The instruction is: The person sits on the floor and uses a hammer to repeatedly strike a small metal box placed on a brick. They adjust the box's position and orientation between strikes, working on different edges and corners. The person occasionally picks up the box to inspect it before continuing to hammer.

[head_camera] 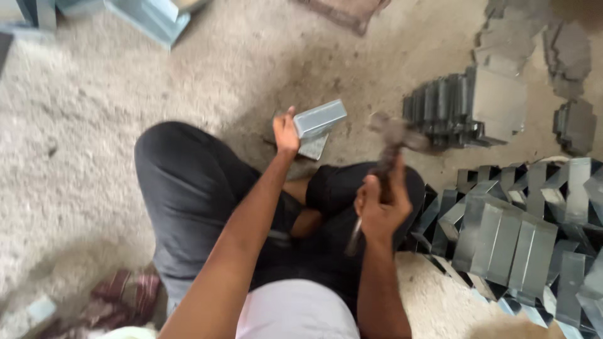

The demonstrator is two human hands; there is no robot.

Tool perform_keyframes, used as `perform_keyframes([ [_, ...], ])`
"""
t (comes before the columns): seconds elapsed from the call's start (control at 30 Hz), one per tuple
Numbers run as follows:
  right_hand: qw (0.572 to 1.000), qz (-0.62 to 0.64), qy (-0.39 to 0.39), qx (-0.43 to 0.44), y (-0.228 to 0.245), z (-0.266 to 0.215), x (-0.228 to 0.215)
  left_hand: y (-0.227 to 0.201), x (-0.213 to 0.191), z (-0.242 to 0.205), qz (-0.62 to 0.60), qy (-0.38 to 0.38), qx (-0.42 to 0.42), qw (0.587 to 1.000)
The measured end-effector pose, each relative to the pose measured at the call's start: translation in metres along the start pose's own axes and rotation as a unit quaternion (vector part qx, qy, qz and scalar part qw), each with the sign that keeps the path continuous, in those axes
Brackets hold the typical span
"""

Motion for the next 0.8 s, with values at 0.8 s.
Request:
perform_keyframes([
  [0.8,0.920,-0.295,0.145,-0.212,0.020,0.015,0.050,-0.032,0.007,0.004,0.007,0.121,-0.019,0.992],
])
Point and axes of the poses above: each hand's wrist, its own z-axis towards the middle knuckle, its own x-axis out of the palm, y = z × x, the point moved 1 cm from there along z, towards the middle knuckle, and after that the axes turned 13 degrees about -z, right-handed, at the moved point
